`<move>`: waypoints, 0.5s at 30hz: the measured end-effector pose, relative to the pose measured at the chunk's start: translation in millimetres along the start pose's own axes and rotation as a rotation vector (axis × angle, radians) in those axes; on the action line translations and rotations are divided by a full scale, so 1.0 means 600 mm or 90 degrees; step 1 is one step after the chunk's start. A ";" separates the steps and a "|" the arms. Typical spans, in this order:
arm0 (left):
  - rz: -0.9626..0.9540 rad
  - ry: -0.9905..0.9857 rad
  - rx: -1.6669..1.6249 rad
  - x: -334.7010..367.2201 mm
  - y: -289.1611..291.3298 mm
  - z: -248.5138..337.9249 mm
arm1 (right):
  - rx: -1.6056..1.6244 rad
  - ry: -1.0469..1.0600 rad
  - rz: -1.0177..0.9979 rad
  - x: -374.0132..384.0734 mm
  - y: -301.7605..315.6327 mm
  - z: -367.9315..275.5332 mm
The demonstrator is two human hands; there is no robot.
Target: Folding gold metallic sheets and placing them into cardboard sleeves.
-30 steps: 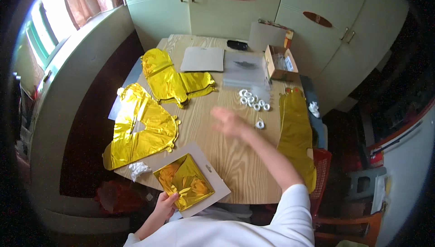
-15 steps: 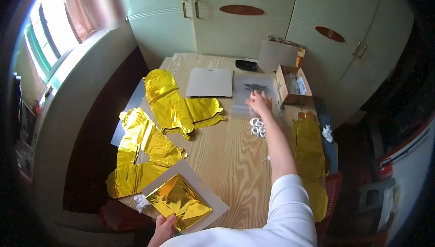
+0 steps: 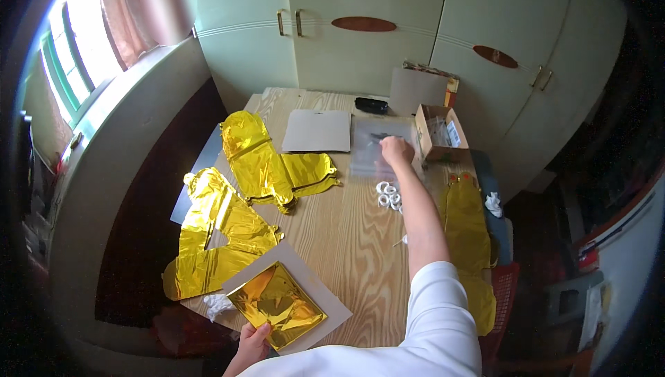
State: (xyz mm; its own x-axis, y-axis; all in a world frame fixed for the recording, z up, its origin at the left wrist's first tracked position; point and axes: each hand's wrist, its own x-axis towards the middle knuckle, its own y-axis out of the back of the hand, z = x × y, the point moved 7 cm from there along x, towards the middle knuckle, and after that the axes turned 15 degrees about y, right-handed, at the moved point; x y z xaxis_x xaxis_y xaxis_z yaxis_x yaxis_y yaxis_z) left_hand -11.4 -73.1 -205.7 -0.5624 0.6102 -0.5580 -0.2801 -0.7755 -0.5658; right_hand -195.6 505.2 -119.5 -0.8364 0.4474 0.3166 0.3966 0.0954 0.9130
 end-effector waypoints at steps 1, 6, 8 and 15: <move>-0.010 -0.001 -0.001 0.001 -0.007 0.000 | -0.051 0.096 0.080 0.004 0.035 -0.009; 0.004 -0.012 -0.019 -0.017 0.001 -0.014 | -0.075 0.225 0.155 -0.045 0.168 -0.133; -0.007 -0.010 -0.049 -0.040 -0.016 -0.007 | -0.066 0.284 0.121 -0.125 0.190 -0.213; -0.056 -0.004 -0.040 -0.088 -0.002 -0.041 | -0.094 0.370 -0.070 -0.456 0.093 -0.350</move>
State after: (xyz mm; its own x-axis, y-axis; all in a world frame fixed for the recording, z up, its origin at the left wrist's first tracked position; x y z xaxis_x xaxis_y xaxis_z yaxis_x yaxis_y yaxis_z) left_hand 37.5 -100.5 -190.7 -0.5421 0.6744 -0.5013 -0.2790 -0.7072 -0.6496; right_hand -24.1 201.2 -101.1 -0.9556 -0.1212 0.2685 0.2739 -0.0298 0.9613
